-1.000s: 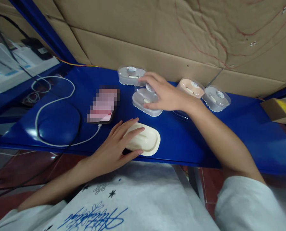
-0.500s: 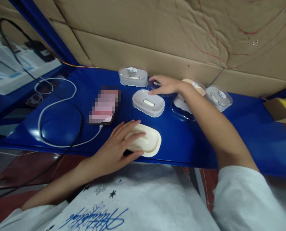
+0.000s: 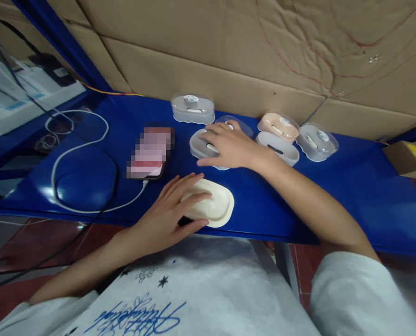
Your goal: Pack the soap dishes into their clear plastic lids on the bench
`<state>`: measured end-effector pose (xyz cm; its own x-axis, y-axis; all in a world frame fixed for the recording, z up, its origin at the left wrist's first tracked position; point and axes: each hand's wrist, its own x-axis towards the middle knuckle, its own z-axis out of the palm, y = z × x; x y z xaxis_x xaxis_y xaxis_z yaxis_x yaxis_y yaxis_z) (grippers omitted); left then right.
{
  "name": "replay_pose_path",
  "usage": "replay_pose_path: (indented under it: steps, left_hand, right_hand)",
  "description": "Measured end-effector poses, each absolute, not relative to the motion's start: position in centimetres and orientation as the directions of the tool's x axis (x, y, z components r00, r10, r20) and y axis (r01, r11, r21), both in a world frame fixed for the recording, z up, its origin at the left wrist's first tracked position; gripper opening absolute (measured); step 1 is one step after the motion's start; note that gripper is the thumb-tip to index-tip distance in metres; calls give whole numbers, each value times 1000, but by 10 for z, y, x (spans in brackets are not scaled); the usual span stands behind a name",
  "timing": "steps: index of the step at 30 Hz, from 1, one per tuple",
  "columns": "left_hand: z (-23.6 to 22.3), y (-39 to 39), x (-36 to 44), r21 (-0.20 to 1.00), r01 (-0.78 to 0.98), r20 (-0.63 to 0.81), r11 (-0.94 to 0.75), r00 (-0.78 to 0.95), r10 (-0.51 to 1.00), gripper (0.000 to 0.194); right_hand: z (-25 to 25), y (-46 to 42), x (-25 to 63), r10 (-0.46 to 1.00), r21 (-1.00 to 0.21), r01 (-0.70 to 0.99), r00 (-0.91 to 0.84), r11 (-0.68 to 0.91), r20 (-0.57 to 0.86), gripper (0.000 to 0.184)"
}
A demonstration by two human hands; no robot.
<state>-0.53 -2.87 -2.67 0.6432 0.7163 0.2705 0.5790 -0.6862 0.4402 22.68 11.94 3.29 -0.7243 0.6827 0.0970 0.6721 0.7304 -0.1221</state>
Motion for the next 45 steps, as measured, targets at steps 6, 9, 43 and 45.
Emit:
replay_pose_path:
  steps: [6,9,43,45]
  left_hand:
    - [-25,-28,-4,458,575,261,-678,642,721,43]
    - [-24,-28,-4,463,573,262,-677,641,722,43]
    - [-29,-30,-4,378,590,321,-713,640,699,47]
    - [-29,-31,-2,383,613,332,-691,607,722,42]
  right_hand:
    - [31,106,228,707,-150,693,-704,705,72,32]
    - [28,110,229,702,-249,667,-708,702,85,22]
    - [80,31,299,787,-379,692,-572,614,230,57]
    - [63,1,317,822,-379,734,-543,563,170,67]
